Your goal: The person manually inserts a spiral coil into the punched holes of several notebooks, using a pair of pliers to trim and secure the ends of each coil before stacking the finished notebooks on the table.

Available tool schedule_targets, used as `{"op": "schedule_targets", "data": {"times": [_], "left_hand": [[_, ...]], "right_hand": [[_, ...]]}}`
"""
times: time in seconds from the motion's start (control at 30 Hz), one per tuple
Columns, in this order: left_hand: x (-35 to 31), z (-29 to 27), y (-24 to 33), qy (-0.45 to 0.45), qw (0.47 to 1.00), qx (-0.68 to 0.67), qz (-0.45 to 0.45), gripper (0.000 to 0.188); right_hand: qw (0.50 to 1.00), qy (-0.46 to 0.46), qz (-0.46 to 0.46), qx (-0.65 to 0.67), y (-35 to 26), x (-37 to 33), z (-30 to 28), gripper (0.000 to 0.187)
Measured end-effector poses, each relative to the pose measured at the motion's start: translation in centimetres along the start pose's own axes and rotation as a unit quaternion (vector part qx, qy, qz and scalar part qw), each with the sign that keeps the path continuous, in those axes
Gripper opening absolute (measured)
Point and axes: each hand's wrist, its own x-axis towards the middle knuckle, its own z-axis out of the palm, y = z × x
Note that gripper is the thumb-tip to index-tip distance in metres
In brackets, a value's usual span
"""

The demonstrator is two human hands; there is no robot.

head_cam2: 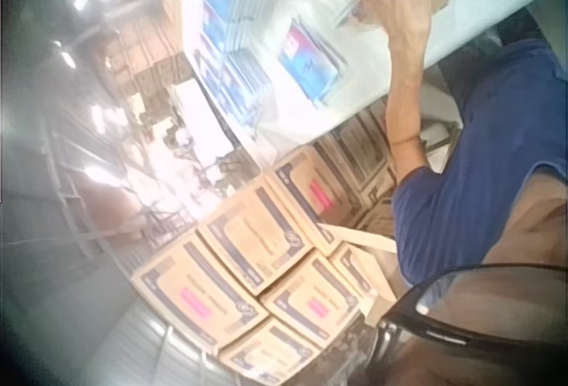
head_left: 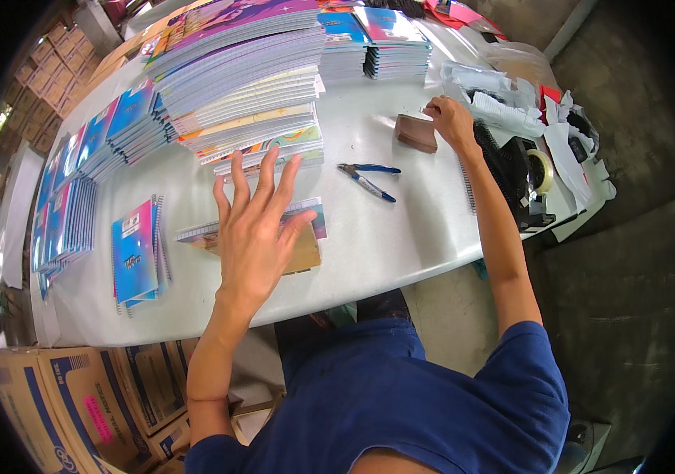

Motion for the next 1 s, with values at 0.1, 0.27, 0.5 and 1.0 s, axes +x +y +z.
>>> {"op": "schedule_targets", "data": {"times": [0.1,0.27,0.5,1.0], "left_hand": [[0.0,0.1,0.1,-0.021,1.000,0.013,-0.020,0.071],[-0.6,0.2,-0.2,-0.050,0.997,0.046,-0.034,0.075],[-0.4,0.7,-0.3,-0.063,0.996,0.055,-0.032,0.070],[-1.0,0.8,-0.9,-0.079,0.995,0.064,-0.017,0.059]], "right_hand": [[1.000,0.016,0.002,-0.010,3.0,1.1,1.2,0.019],[1.000,0.026,0.008,-0.012,2.5,2.2,0.5,0.019],[0.986,0.094,-0.135,-0.034,2.6,3.0,-0.5,0.012],[0.984,-0.157,0.076,-0.039,2.2,-2.5,0.4,0.063]]}}
